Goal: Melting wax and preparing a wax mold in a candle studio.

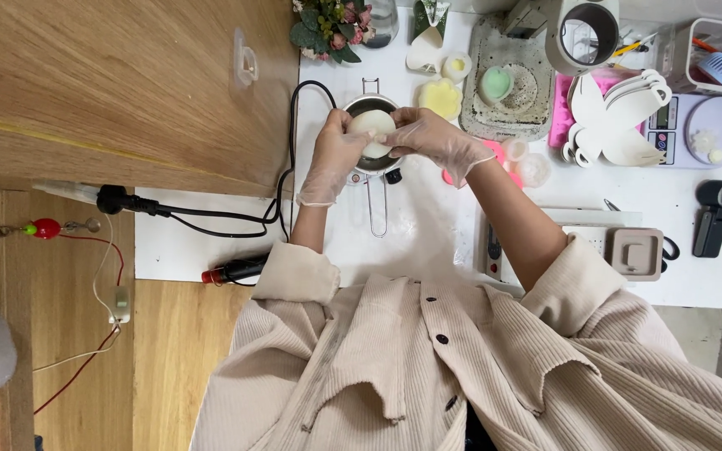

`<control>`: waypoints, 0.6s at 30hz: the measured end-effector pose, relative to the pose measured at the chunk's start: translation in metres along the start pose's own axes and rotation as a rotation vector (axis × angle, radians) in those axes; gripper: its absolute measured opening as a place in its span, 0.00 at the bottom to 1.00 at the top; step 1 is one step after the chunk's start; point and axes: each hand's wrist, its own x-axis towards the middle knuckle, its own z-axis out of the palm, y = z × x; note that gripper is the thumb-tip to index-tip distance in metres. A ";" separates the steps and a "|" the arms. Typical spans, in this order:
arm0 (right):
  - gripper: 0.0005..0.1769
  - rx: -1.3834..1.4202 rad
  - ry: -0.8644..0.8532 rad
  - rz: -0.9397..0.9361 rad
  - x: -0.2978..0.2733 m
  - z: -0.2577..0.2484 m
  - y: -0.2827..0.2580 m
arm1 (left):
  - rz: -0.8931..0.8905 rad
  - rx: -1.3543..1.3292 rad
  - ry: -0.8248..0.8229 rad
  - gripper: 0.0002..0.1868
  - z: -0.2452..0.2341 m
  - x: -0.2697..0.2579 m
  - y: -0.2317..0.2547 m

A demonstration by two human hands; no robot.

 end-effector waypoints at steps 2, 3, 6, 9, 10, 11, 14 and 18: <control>0.29 -0.035 0.013 0.033 -0.002 0.005 -0.002 | 0.007 0.045 0.009 0.18 0.006 -0.002 0.000; 0.29 -0.070 0.027 0.061 -0.001 0.007 -0.005 | 0.019 0.091 0.017 0.18 0.007 -0.002 0.000; 0.31 -0.188 0.095 0.084 0.005 0.010 -0.004 | 0.074 0.166 0.055 0.17 0.017 0.004 -0.016; 0.34 -0.275 0.156 0.060 0.016 0.010 0.001 | 0.091 0.180 0.087 0.16 0.016 0.000 -0.006; 0.34 -0.273 0.159 0.061 0.017 0.010 0.004 | 0.091 0.180 0.084 0.16 0.018 0.002 -0.009; 0.33 -0.302 0.172 0.043 0.018 0.010 0.006 | 0.099 0.207 0.106 0.17 0.019 0.004 -0.013; 0.30 -0.398 0.216 0.018 0.013 0.021 -0.003 | 0.109 0.278 0.150 0.19 0.021 0.004 -0.014; 0.26 -0.626 0.352 -0.109 0.023 0.018 0.014 | 0.040 0.341 0.167 0.18 0.022 -0.002 0.009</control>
